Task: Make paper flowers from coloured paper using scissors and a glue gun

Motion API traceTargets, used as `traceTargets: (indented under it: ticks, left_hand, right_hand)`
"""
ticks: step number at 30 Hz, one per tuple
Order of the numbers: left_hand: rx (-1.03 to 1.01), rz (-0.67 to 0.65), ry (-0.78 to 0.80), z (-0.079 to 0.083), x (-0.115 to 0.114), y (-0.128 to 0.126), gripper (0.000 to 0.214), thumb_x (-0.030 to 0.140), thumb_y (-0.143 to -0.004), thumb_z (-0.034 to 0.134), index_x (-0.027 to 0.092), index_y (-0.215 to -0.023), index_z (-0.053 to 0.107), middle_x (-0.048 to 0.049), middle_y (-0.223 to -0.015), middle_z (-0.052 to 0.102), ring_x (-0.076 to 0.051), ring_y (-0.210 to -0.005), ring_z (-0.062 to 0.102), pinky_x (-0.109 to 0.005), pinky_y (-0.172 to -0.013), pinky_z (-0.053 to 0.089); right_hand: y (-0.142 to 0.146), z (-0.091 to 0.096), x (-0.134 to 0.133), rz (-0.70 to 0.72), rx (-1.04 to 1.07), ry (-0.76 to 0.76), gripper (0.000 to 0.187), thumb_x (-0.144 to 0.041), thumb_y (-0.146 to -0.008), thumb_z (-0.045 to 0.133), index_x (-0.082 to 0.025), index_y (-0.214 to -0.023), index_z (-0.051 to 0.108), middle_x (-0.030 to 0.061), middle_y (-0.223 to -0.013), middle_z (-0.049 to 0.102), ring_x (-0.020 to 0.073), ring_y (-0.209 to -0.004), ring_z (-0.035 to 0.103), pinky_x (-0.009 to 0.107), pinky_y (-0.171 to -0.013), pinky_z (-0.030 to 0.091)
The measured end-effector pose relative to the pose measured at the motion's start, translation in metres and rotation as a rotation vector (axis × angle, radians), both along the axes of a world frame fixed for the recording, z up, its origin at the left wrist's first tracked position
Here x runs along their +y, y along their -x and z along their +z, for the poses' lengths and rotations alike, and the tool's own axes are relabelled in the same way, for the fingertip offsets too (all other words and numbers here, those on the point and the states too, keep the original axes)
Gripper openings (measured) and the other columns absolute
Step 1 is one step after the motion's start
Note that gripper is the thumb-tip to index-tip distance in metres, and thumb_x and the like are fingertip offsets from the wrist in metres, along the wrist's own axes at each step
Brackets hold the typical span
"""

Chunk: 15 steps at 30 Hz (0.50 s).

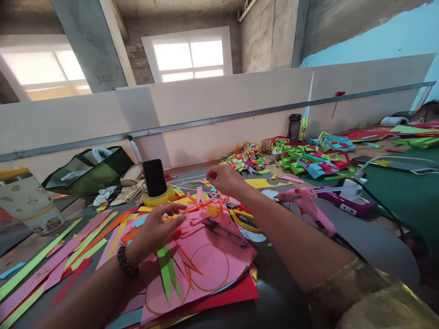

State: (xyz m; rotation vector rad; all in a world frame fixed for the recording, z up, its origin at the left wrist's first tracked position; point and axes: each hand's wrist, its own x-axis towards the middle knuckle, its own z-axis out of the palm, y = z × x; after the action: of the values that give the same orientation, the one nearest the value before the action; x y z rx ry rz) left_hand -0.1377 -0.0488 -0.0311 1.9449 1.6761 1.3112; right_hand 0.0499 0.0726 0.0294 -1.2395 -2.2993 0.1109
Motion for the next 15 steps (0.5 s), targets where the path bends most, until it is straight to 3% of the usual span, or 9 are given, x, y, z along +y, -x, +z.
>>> traceTargets:
  ticks: [5,10,15]
  left_hand:
    - [-0.142,0.065,-0.083,0.007,-0.002,0.015,0.034,0.018,-0.073,0.038,0.014,-0.09,0.067,-0.0077,-0.091,0.069,-0.019,-0.085,0.061,-0.03,-0.074,0.047]
    - [-0.073,0.025,-0.131,0.006,-0.005,0.016,0.025,0.013,-0.067,0.042,0.019,-0.064,0.066,-0.0021,-0.069,0.066,-0.018,-0.07,0.06,-0.029,-0.066,0.043]
    - [0.007,0.038,-0.178,0.005,-0.008,0.015,0.027,0.01,-0.068,0.041,0.02,-0.063,0.066,-0.0017,-0.067,0.063,-0.017,-0.069,0.057,-0.03,-0.067,0.039]
  right_hand:
    - [0.006,0.016,0.014,0.08,0.01,0.082,0.024,-0.021,-0.091,0.048,-0.013,-0.101,0.068,0.003,-0.087,0.071,0.0124,-0.077,0.063,0.019,-0.062,0.045]
    - [0.04,0.036,0.049,0.143,-0.176,0.219,0.022,-0.033,-0.09,0.057,-0.013,-0.097,0.064,0.0034,-0.095,0.065,0.015,-0.079,0.062,0.03,-0.069,0.053]
    - [0.095,0.013,0.083,0.224,-0.16,0.207,0.028,-0.033,-0.091,0.056,-0.014,-0.111,0.06,0.0053,-0.115,0.059,0.0223,-0.096,0.06,0.037,-0.079,0.053]
